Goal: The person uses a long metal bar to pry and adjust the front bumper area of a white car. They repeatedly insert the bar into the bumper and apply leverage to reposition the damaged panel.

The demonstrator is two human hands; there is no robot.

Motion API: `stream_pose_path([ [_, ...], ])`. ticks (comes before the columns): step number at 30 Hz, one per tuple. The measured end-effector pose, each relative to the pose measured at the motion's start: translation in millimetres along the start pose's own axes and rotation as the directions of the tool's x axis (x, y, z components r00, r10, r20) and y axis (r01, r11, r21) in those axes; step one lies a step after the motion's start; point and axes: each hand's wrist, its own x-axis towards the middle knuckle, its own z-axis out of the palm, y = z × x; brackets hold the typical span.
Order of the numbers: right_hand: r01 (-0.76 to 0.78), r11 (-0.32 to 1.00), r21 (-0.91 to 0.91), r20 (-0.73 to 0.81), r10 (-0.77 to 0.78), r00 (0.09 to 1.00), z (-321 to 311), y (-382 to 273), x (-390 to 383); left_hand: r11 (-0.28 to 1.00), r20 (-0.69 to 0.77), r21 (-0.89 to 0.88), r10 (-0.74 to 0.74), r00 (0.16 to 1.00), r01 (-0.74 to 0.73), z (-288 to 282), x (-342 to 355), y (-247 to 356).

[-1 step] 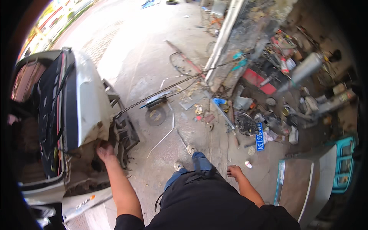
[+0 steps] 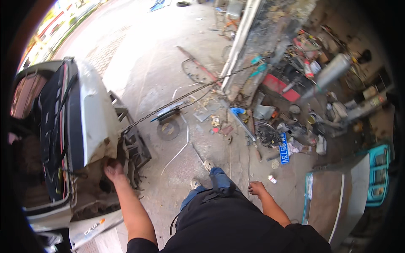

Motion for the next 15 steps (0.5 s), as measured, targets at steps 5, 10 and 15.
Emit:
stream_pose_path([
  [5,-0.01,0.998,0.057,-0.021,0.011,1.0,0.2,18.6,0.0,0.981,-0.217,0.139,0.166,0.962,-0.138,-6.4,20.3,8.1],
  [10,0.005,0.996,0.091,-0.009,-0.004,1.0,-3.7,29.3,-6.8,0.962,-0.26,0.216,0.224,0.939,-0.169,-16.3,38.3,16.2],
  [15,-0.012,0.995,0.094,-0.006,0.012,1.0,-8.9,35.3,-6.8,0.958,-0.31,0.233,0.235,0.921,-0.166,-11.0,43.5,19.7],
])
